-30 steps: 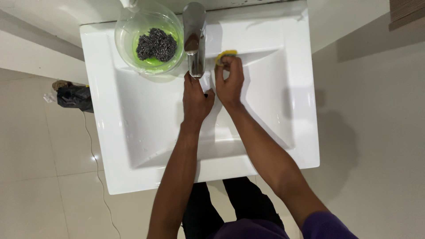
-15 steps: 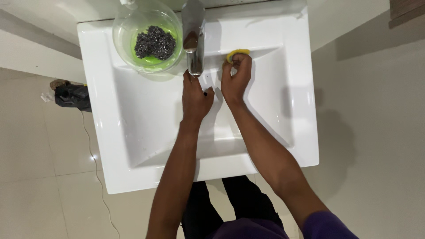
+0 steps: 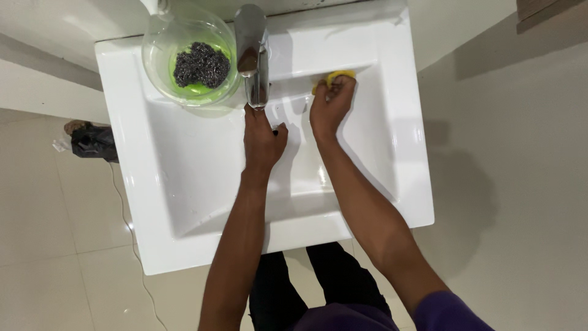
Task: The person cleans a sink and a faucet using a sponge and a small brush.
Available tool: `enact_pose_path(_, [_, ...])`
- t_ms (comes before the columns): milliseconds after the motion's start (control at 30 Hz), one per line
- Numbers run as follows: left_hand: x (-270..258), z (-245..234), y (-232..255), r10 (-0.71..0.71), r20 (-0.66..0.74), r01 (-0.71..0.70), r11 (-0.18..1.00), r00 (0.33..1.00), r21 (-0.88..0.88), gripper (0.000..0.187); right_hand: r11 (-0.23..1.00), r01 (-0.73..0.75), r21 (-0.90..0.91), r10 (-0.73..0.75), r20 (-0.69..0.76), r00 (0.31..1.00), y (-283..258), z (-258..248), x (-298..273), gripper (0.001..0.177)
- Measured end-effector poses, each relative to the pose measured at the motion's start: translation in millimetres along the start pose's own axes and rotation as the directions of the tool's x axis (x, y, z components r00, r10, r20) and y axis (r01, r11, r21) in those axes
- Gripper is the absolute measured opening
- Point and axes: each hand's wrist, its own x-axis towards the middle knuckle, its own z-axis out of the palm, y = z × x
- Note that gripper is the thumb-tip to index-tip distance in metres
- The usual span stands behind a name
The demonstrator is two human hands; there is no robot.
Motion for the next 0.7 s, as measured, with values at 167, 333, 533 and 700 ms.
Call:
enact_pose_path(167, [-1,0,-1,-0.014,0.029,0.013,1.000,0.999,0.020,0.077,0.991,0.129,0.038,-0.129,-0.003,0.992,-16,-9,2,0.020])
enact_pose_path(333, [0,-1,2,-0.019,0.030,0.019,1.000,0.999,0.010,0.080,0.991,0.129,0.024,-0.126,-0.104,0.987,-16,-14,8,0.022])
enact_pose_path(533, [0,0,3,-0.032,0.029,0.031,0.999,0.999,0.012,0.079,0.986,0.149,-0.076,-0.154,-0.055,0.987,5,-4,-3,0.023])
enact_pose_path(700, [0,-1,-1,0.006,0.004,-0.006,1.000,1.000,-0.014,0.079,1.000,-0.016,0.017,0.015,0.049,0.999,13,5,-13,0.022])
